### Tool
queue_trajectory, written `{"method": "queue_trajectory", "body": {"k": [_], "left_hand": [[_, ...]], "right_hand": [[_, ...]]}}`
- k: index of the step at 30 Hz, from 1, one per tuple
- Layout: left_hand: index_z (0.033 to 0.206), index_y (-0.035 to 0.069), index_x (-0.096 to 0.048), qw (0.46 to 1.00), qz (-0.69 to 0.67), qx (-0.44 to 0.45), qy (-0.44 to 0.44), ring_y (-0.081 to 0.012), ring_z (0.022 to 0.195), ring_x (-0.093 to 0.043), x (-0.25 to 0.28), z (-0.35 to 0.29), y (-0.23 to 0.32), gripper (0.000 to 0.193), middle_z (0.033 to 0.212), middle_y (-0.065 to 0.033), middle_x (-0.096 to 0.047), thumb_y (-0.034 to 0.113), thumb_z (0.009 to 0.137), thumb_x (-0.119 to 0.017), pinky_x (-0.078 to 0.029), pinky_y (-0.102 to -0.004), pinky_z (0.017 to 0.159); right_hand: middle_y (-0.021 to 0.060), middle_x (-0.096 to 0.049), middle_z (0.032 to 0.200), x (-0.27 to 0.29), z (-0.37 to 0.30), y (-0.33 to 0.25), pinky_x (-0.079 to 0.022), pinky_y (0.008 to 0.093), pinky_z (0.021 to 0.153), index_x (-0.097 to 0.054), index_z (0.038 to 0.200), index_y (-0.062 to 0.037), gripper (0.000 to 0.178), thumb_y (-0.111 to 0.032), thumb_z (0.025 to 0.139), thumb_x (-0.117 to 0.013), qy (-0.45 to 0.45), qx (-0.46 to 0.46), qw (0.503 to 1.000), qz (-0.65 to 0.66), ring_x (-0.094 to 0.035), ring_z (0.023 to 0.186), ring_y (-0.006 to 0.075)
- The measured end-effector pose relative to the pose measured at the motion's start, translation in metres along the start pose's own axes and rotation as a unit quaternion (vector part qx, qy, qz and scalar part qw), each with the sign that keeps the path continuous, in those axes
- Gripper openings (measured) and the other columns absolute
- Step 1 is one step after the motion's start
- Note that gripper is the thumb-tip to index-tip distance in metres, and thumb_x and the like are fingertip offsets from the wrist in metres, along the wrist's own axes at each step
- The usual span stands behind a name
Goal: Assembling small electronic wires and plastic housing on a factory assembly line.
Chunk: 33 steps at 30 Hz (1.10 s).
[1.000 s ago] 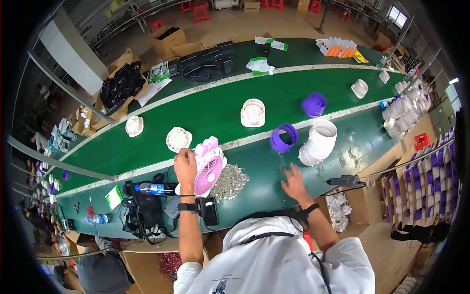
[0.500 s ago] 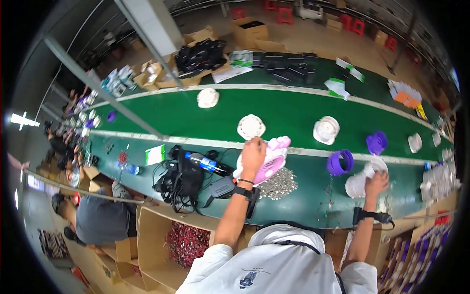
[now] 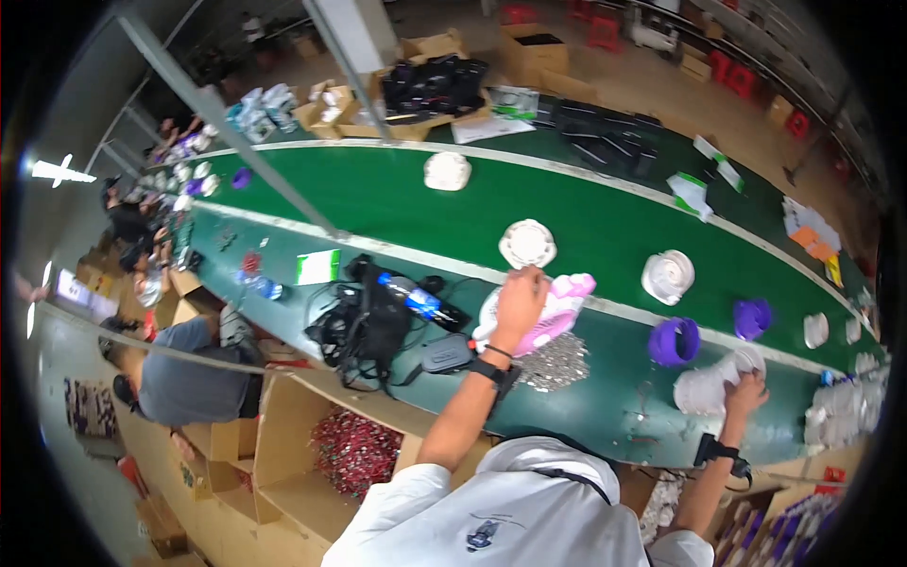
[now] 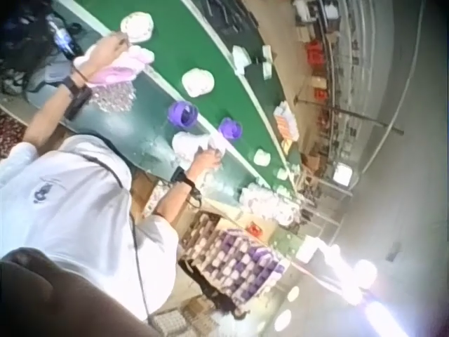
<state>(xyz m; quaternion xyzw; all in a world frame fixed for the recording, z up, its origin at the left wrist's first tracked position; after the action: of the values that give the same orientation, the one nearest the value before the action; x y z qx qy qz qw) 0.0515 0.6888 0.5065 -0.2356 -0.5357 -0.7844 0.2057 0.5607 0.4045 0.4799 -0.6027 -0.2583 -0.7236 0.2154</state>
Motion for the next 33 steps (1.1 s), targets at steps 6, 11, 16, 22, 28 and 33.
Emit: {"method": "queue_trajectory", "body": {"k": [6,11,16,22,28,33], "left_hand": [[0.089,0.001,-0.065,1.0,0.023,-0.002,0.011,-0.0409,0.087,-0.064,0.014,-0.001,-0.008,0.018,0.088,-0.0195,-0.068,0.017,0.093,-0.058,-0.05,-0.0512,0.077],[0.093,0.003,-0.065,0.998,0.038,0.03,-0.028,-0.0395,0.089,-0.064,0.009,-0.001,-0.002,0.016,0.091,-0.0169,-0.069,0.018,0.093,-0.058,-0.05,-0.0497,0.077],[0.092,0.0,-0.064,0.999,0.036,0.027,-0.029,-0.0408,0.089,-0.062,0.01,-0.001,0.004,0.018,0.093,-0.0182,-0.068,0.017,0.093,-0.058,-0.05,-0.0509,0.078],[0.093,0.001,-0.064,0.998,0.035,0.039,-0.021,-0.0396,0.087,-0.062,0.01,-0.001,0.001,0.011,0.089,-0.0164,-0.068,0.012,0.092,-0.06,-0.05,-0.0485,0.075],[0.093,0.001,-0.064,0.996,0.039,0.072,-0.031,-0.0405,0.087,-0.062,0.014,-0.001,-0.001,0.012,0.09,-0.0177,-0.067,0.013,0.089,-0.061,-0.051,-0.0486,0.075],[0.092,0.003,-0.065,0.996,0.034,0.076,-0.022,-0.0384,0.084,-0.063,0.011,0.001,0.0,0.009,0.088,-0.0162,-0.066,0.01,0.087,-0.063,-0.051,-0.0476,0.074]], "right_hand": [[0.0077,-0.059,0.133,0.022,-0.012,-0.024,-0.022,0.0648,0.114,-0.069,0.112,-0.0174,0.047,-0.018,0.068,-0.084,0.051,0.056,0.996,0.056,-0.048,0.133,0.0307],[0.0086,-0.061,0.128,0.099,-0.028,-0.063,-0.022,0.0593,0.116,-0.067,0.113,-0.01,0.033,-0.012,0.081,-0.073,0.12,0.075,0.984,0.105,-0.053,0.129,0.029],[0.0073,-0.066,0.121,0.127,-0.035,-0.176,-0.021,0.054,0.117,-0.066,0.116,-0.0085,0.026,-0.01,0.09,-0.066,0.133,0.243,0.94,0.198,-0.057,0.125,0.025],[0.0165,-0.071,0.1,0.08,-0.01,-0.319,-0.042,0.0486,0.107,-0.068,0.106,-0.0017,0.016,-0.009,0.092,-0.065,0.021,0.442,0.81,0.384,-0.065,0.101,0.0352],[0.0124,-0.072,0.094,0.025,-0.013,-0.45,-0.045,0.0412,0.102,-0.068,0.105,-0.006,0.014,-0.012,0.093,-0.063,-0.035,0.595,0.734,0.326,-0.067,0.096,0.0297],[0.0068,-0.072,0.097,-0.025,-0.018,-0.5,-0.044,0.0392,0.102,-0.068,0.105,-0.0096,0.021,-0.008,0.085,-0.061,-0.035,0.653,0.698,0.292,-0.067,0.102,0.0262]]}}
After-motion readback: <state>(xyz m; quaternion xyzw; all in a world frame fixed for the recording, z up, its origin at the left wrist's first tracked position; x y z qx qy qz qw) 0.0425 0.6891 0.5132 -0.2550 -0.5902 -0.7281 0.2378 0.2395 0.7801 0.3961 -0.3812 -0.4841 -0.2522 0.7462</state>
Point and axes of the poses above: each hand's wrist, its own z-axis towards the middle knuckle, its own x-axis out of the back of the hand, y = z × x, the point moved 6 cm from there along z, towards the middle knuckle
